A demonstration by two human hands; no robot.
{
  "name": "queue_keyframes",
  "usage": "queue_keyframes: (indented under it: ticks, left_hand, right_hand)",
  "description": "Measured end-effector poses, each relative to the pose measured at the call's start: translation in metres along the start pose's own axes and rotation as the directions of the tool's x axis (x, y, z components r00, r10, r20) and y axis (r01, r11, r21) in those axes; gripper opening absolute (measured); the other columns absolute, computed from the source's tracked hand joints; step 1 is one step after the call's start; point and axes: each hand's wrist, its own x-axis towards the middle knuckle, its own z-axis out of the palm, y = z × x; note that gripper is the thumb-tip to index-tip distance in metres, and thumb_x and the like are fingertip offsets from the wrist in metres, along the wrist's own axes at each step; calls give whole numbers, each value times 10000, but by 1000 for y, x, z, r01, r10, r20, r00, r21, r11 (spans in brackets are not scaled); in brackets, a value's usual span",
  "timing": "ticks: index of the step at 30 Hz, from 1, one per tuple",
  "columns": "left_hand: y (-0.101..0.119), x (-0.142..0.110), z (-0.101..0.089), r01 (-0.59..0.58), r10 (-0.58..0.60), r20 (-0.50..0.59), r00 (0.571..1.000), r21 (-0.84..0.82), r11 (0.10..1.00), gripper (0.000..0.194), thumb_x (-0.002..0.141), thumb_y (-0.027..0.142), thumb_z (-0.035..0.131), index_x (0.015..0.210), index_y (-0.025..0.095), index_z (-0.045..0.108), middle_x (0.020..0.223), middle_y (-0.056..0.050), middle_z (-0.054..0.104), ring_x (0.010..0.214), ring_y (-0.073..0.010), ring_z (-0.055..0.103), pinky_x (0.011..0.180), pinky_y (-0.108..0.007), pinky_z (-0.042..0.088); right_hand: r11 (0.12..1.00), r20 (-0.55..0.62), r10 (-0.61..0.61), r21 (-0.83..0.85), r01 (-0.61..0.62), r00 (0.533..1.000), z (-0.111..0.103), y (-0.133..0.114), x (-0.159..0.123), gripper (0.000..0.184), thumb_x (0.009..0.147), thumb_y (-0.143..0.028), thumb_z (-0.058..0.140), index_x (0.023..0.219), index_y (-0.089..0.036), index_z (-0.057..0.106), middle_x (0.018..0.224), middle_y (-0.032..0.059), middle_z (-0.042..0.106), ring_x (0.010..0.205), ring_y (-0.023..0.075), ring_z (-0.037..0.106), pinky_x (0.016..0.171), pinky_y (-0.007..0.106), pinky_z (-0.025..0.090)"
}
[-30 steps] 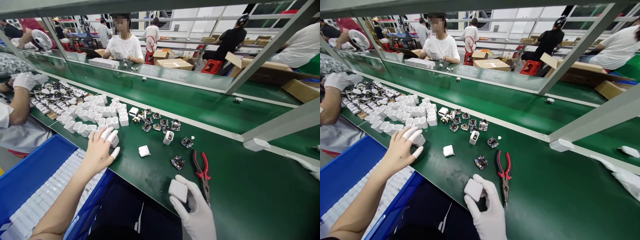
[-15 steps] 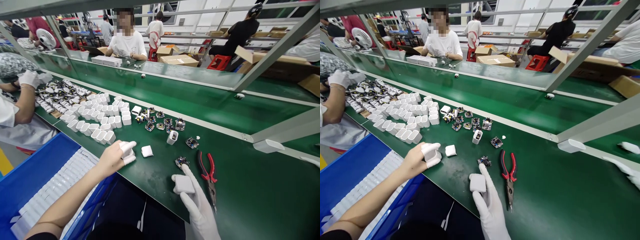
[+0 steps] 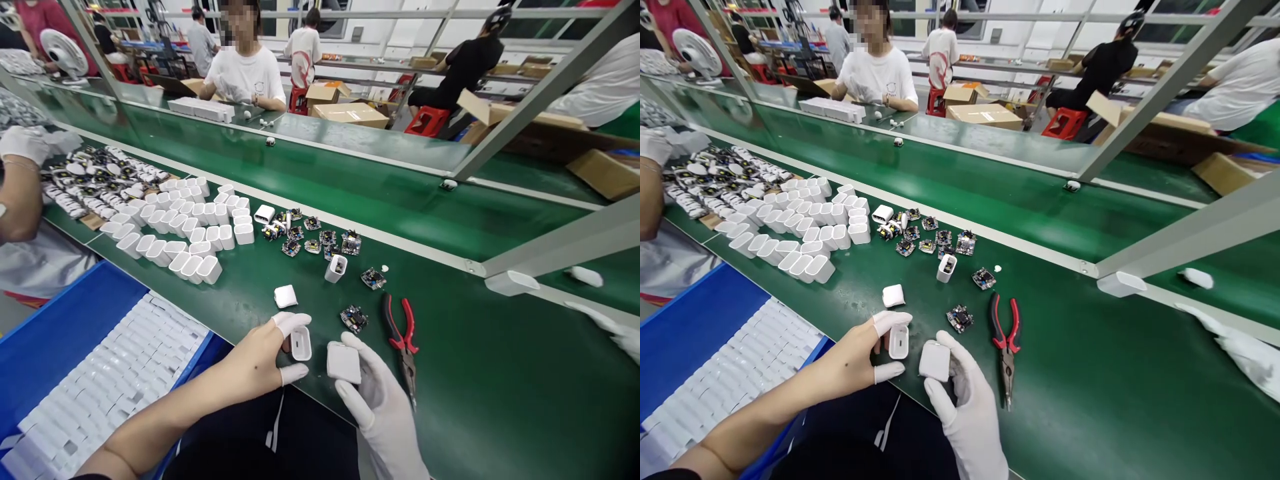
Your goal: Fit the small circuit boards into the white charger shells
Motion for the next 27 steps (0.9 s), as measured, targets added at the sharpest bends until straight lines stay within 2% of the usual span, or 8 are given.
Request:
queue_keyframes:
  ticks: [2, 5, 9, 14, 17, 19, 22, 27]
  left_hand:
    - [1, 0, 2, -13, 13, -13, 1000, -19, 1000, 678, 773, 166, 707, 1366, 288, 401, 1099, -38, 635, 867, -193, 620, 827, -343, 536]
    - [3, 4, 8, -68, 67, -37, 997, -24, 997, 656, 763, 169, 732, 1340, 265, 435, 1108, -46, 642, 980, -222, 598, 885, -363, 519]
    - [3, 8, 14, -144, 141, -77, 987, -34, 989, 634, 768, 180, 748, 1329, 245, 462, 1171, -63, 637, 1085, -238, 568, 930, -367, 508]
    - [0, 7, 19, -209, 202, -110, 973, -51, 977, 645, 770, 168, 751, 1342, 258, 465, 1209, -50, 646, 1092, -227, 575, 952, -363, 502]
    - [-1, 7, 20, -228, 220, -121, 968, -57, 972, 641, 774, 171, 751, 1346, 259, 474, 1245, -51, 637, 1123, -228, 571, 980, -369, 488]
    - [-1, 7, 19, -230, 220, -124, 968, -71, 971, 626, 779, 179, 748, 1341, 259, 485, 1247, -50, 641, 1123, -226, 575, 983, -367, 486]
    - [-1, 8, 19, -220, 207, -126, 970, -98, 971, 603, 776, 192, 751, 1324, 260, 507, 1243, -48, 648, 1111, -224, 582, 969, -360, 492]
    - [-2, 8, 19, -224, 211, -129, 969, -98, 970, 624, 768, 195, 759, 1329, 285, 500, 1245, -36, 643, 1110, -219, 578, 962, -355, 488]
  right_hand:
    - [1000, 6, -16, -7, 16, 1000, 0, -2, 0, 494, 773, -325, 759, 1246, -272, 627, 1305, 93, 638, 1182, 287, 615, 1025, 426, 500]
    - [999, 21, 8, 32, -9, 1000, 1, -4, 1, 508, 803, -319, 740, 1290, -292, 599, 1319, 82, 631, 1239, 272, 575, 1070, 423, 455]
    - [987, -15, 46, 156, -43, 999, 3, -5, 1, 569, 789, -304, 766, 1315, -332, 550, 1269, 82, 666, 1164, 256, 633, 1005, 415, 515]
    - [982, -70, 41, 188, -27, 997, 6, -1, 2, 459, 761, -266, 795, 1192, -275, 637, 1201, 107, 699, 1090, 255, 673, 928, 374, 569]
    - [974, -92, 19, 227, 2, 996, 6, 0, 2, 450, 776, -246, 781, 1199, -291, 635, 1264, 90, 663, 971, 215, 708, 868, 339, 595]
    - [962, -114, 21, 274, 12, 993, 5, -1, 2, 460, 780, -236, 777, 1209, -311, 627, 1322, 69, 624, 1022, 213, 688, 919, 352, 573]
    - [927, -125, 117, 369, -64, 985, 3, -4, 1, 516, 788, -273, 773, 1268, -325, 592, 1336, 67, 615, 1118, 243, 650, 1009, 409, 516]
    - [815, 1, 248, 541, -209, 969, 0, -6, 3, 490, 829, -434, 711, 1277, -274, 598, 1268, 134, 657, 1029, 269, 693, 971, 461, 528]
